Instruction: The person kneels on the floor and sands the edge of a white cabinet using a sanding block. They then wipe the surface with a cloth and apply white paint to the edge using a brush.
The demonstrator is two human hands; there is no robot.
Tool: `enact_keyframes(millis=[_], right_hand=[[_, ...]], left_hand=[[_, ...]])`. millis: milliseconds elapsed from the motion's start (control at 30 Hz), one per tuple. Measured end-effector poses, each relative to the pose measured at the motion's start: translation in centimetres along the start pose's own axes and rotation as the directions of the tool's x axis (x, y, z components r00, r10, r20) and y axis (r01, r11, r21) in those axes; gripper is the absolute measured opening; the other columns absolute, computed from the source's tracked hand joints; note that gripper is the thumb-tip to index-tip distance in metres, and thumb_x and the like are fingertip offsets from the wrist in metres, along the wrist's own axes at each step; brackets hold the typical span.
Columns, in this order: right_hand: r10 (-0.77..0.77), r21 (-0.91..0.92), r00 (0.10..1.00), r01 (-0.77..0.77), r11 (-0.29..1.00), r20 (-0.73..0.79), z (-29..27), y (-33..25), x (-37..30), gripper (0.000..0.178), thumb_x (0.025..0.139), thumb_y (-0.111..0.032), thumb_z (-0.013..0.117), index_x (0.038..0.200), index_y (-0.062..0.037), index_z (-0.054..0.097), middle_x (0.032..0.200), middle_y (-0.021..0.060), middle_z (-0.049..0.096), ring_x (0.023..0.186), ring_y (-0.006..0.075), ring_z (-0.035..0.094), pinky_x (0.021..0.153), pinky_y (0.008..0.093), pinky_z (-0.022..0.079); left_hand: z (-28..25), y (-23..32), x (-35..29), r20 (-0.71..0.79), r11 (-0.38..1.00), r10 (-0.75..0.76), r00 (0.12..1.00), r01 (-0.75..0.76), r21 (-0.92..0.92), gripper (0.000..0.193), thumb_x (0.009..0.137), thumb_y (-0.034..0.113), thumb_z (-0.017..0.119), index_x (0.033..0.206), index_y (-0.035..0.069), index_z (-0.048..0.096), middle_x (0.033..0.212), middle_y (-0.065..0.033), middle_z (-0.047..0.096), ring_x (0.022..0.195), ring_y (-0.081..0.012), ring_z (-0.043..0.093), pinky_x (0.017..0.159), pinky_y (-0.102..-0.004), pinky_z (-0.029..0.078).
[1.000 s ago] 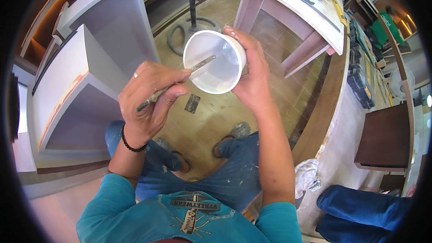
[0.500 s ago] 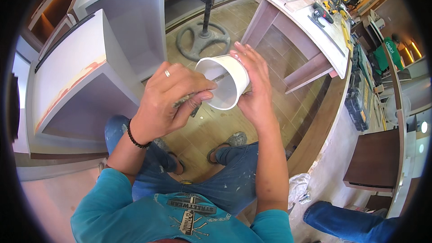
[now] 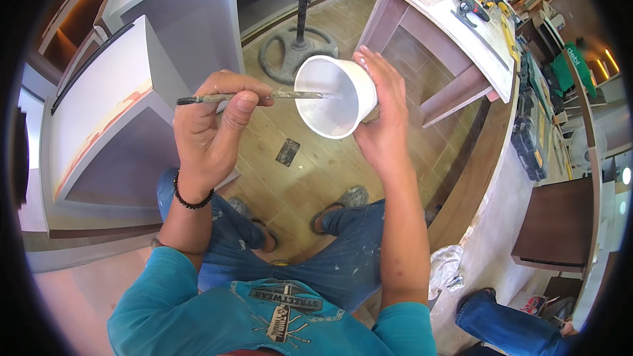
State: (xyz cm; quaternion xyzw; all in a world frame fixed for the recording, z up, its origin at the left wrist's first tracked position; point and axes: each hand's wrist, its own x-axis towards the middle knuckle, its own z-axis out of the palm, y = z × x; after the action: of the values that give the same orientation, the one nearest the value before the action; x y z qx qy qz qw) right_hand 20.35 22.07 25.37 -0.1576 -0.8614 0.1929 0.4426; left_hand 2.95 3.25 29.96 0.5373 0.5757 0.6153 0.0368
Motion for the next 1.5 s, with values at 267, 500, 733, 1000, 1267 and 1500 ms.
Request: enact_keyframes(millis=[267, 500, 733, 1000, 1267, 1500], right_hand=[[0.053, -0.021, 0.999, -0.053, 0.998, 0.005, -0.7, -0.1, 0.1, 0.086, 0.069, 0.000, 0.093, 0.148, -0.0107, 0.059, 0.154, 0.0115, 0.059, 0.146, 0.0326, 0.052, 0.123, 0.0449, 0.043], [0.056, -0.051, 0.998, -0.054, 0.997, 0.033, -0.7, -0.1, 0.2, 0.084, 0.070, 0.001, 0.091, 0.147, -0.0105, 0.059, 0.154, 0.0115, 0.059, 0.147, 0.0325, 0.051, 0.124, 0.0449, 0.041], [0.116, 0.118, 0.993, -0.116, 0.986, 0.001, -0.2, 0.0, -0.4, 0.085, 0.070, 0.005, 0.086, 0.148, -0.0066, 0.056, 0.152, 0.0143, 0.060, 0.144, 0.0326, 0.054, 0.123, 0.0447, 0.041], [0.354, 0.190, 0.933, -0.360, 0.914, 0.063, 0.2, -1.2, -0.1, 0.076, 0.078, 0.000, 0.086, 0.148, -0.0032, 0.056, 0.136, 0.0131, 0.068, 0.128, 0.0243, 0.064, 0.111, 0.0380, 0.048], [0.171, 0.412, 0.973, -0.220, 0.884, 0.154, 3.3, -6.0, 1.4, 0.079, 0.077, -0.002, 0.089, 0.149, -0.0073, 0.057, 0.144, 0.0119, 0.065, 0.133, 0.0258, 0.063, 0.112, 0.0394, 0.049], [0.017, 0.507, 0.986, -0.099, 0.856, 0.164, 5.5, -7.0, 1.4, 0.087, 0.071, -0.001, 0.092, 0.151, -0.0084, 0.056, 0.152, 0.0123, 0.061, 0.141, 0.0295, 0.058, 0.115, 0.0432, 0.048]], left_hand=[[-0.1, 0.0, 0.5, 0.173, 0.982, 0.157, 0.972, -0.172, 0.076, 0.010, 0.104, 0.008, 0.069, 0.108, 0.000, 0.075, 0.099, -0.0080, 0.074, 0.091, -0.0192, 0.067, 0.080, -0.0311, 0.052], [-0.4, 0.3, 0.4, 0.132, 0.992, 0.117, 0.984, -0.111, -0.051, 0.011, 0.104, 0.005, 0.066, 0.108, 0.000, 0.075, 0.101, -0.0094, 0.073, 0.089, -0.0171, 0.064, 0.079, -0.0312, 0.051], [-0.5, -0.1, 0.5, 0.072, 0.993, 0.106, 0.992, -0.101, -0.067, 0.009, 0.101, 0.004, 0.071, 0.108, 0.000, 0.076, 0.105, -0.0101, 0.076, 0.094, -0.0168, 0.070, 0.083, -0.0300, 0.055], [-2.0, 2.1, -0.4, -0.005, 0.985, 0.144, 0.990, -0.144, -0.091, 0.014, 0.100, -0.003, 0.070, 0.114, 0.000, 0.071, 0.102, -0.0119, 0.074, 0.095, -0.0203, 0.074, 0.084, -0.0354, 0.060], [-11.4, 6.5, -6.0, -0.405, 0.961, 0.069, 0.912, -0.169, -0.217, 0.018, 0.112, 0.010, 0.054, 0.129, 0.004, 0.056, 0.102, -0.0161, 0.077, 0.094, -0.0239, 0.076, 0.082, -0.0350, 0.059], [-17.3, 11.6, -9.3, -0.557, 0.999, 0.008, 0.830, -0.030, -0.030, 0.019, 0.113, 0.015, 0.055, 0.128, 0.005, 0.060, 0.108, -0.0123, 0.075, 0.097, -0.0209, 0.071, 0.087, -0.0333, 0.053]])
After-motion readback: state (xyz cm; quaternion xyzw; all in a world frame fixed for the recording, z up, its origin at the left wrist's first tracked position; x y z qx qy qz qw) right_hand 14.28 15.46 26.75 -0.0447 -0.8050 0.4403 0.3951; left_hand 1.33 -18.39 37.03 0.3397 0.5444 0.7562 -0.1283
